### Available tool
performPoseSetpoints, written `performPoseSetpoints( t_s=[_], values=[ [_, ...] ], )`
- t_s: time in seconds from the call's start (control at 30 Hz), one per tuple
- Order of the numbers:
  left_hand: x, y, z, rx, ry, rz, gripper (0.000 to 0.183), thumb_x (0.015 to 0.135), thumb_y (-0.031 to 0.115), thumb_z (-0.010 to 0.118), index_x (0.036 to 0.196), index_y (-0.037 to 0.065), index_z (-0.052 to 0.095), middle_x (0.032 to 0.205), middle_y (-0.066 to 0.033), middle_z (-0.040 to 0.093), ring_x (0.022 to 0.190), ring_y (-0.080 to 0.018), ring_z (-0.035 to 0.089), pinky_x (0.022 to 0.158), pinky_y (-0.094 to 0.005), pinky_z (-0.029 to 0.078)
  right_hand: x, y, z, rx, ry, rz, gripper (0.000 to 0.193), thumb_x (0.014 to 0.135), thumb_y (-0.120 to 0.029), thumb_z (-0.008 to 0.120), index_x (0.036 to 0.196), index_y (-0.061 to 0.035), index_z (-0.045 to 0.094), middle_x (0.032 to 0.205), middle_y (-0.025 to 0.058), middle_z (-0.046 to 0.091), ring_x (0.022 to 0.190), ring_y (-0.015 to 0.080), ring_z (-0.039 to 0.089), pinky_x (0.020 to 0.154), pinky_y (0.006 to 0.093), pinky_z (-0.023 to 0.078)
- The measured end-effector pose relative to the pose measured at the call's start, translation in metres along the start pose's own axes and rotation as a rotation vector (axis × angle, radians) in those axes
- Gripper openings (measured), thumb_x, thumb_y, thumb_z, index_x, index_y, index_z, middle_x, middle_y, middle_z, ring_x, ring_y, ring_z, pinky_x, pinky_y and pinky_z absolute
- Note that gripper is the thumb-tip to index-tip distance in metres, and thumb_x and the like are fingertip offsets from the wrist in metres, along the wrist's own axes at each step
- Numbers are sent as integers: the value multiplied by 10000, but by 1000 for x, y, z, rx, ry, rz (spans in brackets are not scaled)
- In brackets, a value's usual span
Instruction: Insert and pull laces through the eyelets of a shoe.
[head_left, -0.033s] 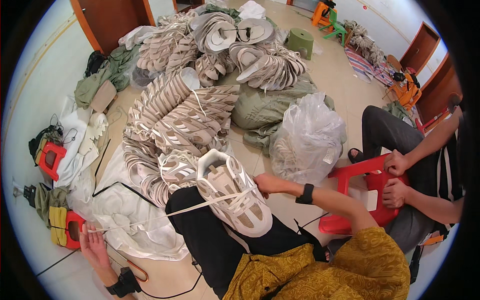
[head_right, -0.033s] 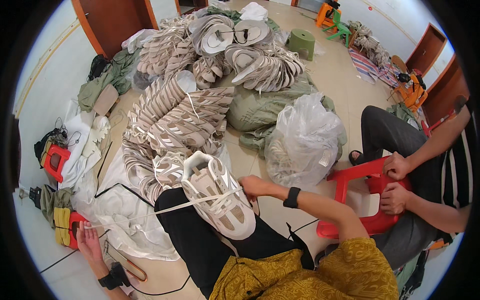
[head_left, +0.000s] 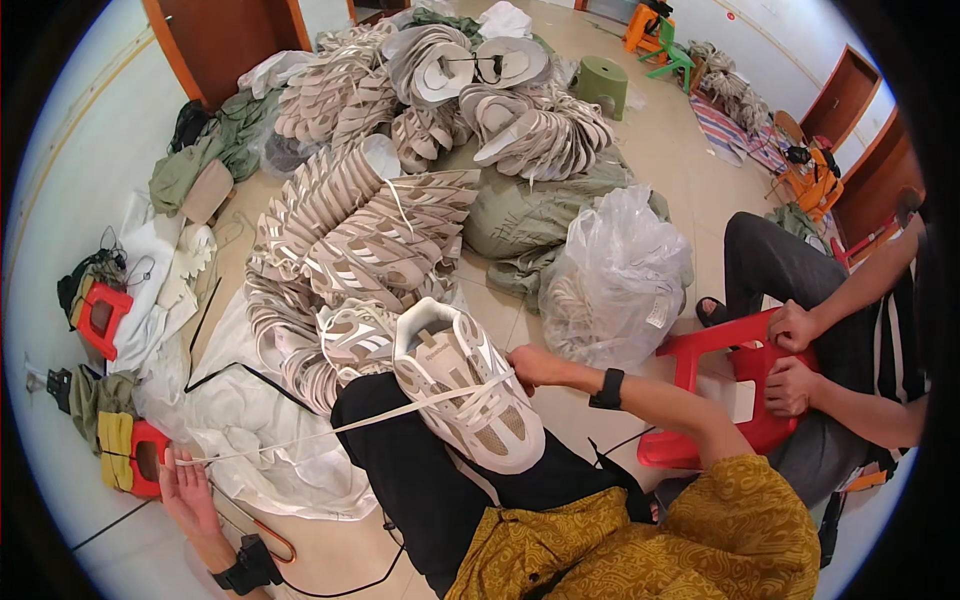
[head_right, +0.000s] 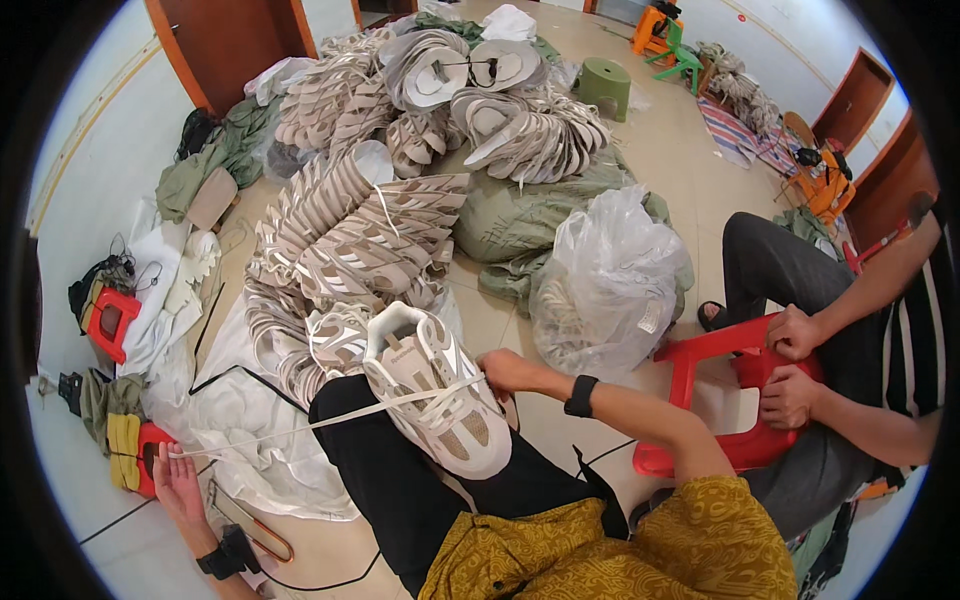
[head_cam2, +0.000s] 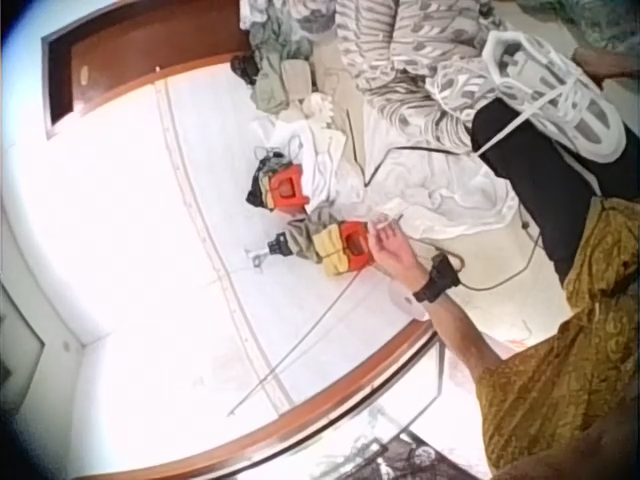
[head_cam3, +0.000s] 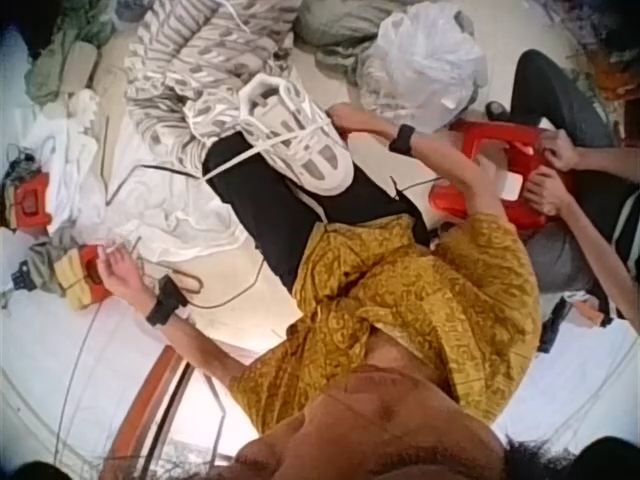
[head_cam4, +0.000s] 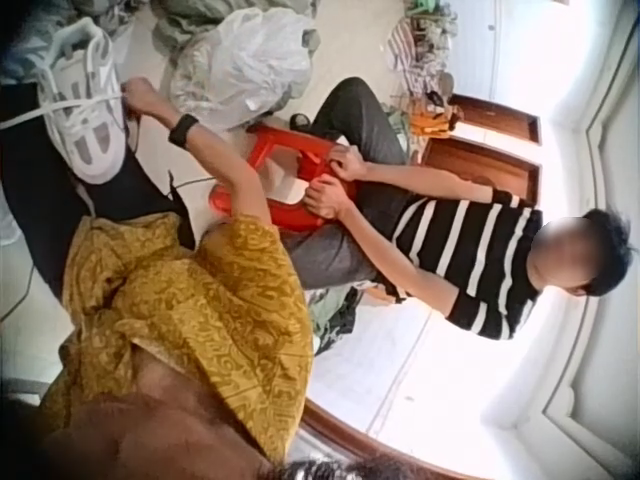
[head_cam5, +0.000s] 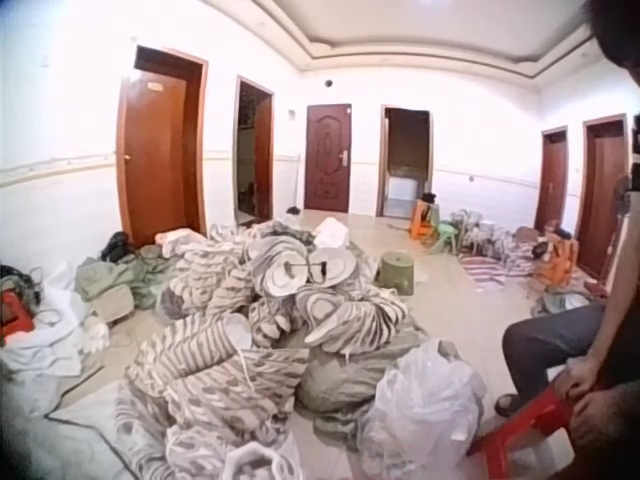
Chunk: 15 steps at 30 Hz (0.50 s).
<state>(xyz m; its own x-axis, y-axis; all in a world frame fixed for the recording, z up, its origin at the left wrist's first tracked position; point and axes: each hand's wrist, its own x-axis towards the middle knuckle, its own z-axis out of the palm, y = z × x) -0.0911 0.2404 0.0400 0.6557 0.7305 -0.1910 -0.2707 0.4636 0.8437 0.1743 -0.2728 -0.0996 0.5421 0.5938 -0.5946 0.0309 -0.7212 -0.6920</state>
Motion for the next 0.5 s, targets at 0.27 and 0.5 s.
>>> performPoseSetpoints(
  t_s=[0.27, 0.5],
  values=[
    [0, -5, -26, -6, 60, 17, 495, 896, 265, 519, 1289, -14, 404, 1243, -95, 457, 1150, -198, 442, 996, -330, 355, -22, 3, -55, 903, 302, -216, 224, 748, -80, 586, 947, 13, 632, 881, 88, 645, 825, 143, 630, 609, 222, 473],
    [-2, -8, -44, -3, 94, 92, 456, 876, 221, 557, 1237, -38, 452, 1186, -128, 487, 1105, -209, 472, 990, -331, 374, -47, -15, -124, 1397, 340, -645, 362, 808, -29, 536, 1166, 15, 506, 1068, 107, 599, 992, 223, 583, 774, 306, 486]
  ],
)
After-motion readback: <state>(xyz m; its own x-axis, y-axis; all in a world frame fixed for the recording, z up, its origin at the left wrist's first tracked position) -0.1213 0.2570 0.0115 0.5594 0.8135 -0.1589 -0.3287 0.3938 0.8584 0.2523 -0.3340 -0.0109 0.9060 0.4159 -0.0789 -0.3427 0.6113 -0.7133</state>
